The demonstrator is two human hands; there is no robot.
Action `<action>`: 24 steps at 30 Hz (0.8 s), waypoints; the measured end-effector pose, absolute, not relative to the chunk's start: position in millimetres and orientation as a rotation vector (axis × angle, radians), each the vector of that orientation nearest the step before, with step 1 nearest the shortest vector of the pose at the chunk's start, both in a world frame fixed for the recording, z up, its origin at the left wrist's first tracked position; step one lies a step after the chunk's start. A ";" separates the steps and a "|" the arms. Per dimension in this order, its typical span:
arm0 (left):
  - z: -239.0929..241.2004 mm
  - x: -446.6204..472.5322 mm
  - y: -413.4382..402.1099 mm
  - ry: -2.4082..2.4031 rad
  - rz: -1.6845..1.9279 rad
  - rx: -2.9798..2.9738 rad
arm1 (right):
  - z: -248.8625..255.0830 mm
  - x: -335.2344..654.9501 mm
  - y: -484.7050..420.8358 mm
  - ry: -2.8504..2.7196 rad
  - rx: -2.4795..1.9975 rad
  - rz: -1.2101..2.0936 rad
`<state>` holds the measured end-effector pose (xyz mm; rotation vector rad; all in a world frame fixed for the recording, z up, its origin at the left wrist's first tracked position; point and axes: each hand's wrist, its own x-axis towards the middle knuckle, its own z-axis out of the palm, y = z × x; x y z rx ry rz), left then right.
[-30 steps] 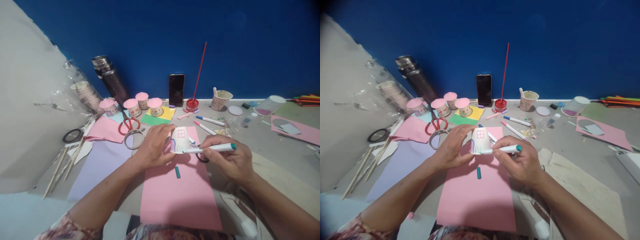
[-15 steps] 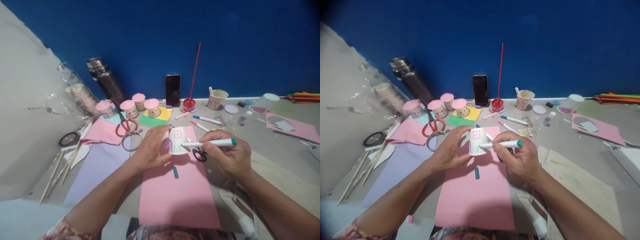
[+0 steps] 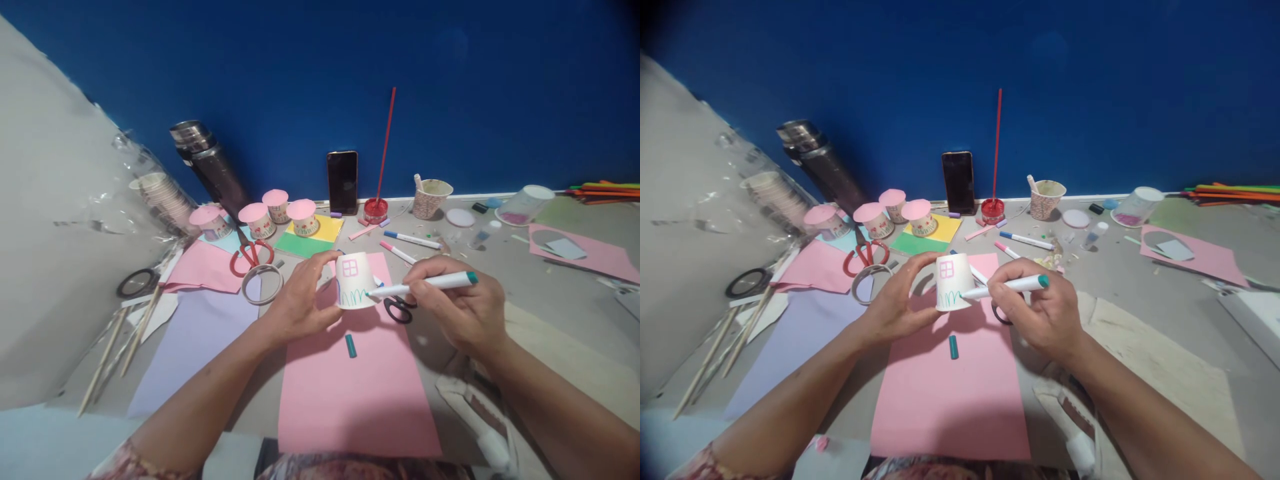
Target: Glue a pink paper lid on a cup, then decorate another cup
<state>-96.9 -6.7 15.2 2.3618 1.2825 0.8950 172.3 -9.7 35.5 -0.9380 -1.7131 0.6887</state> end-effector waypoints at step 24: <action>6.3 -93.0 -3.4 1.103 0.973 1.823 | 42.3 173.9 -7.9 -1.645 -0.851 0.738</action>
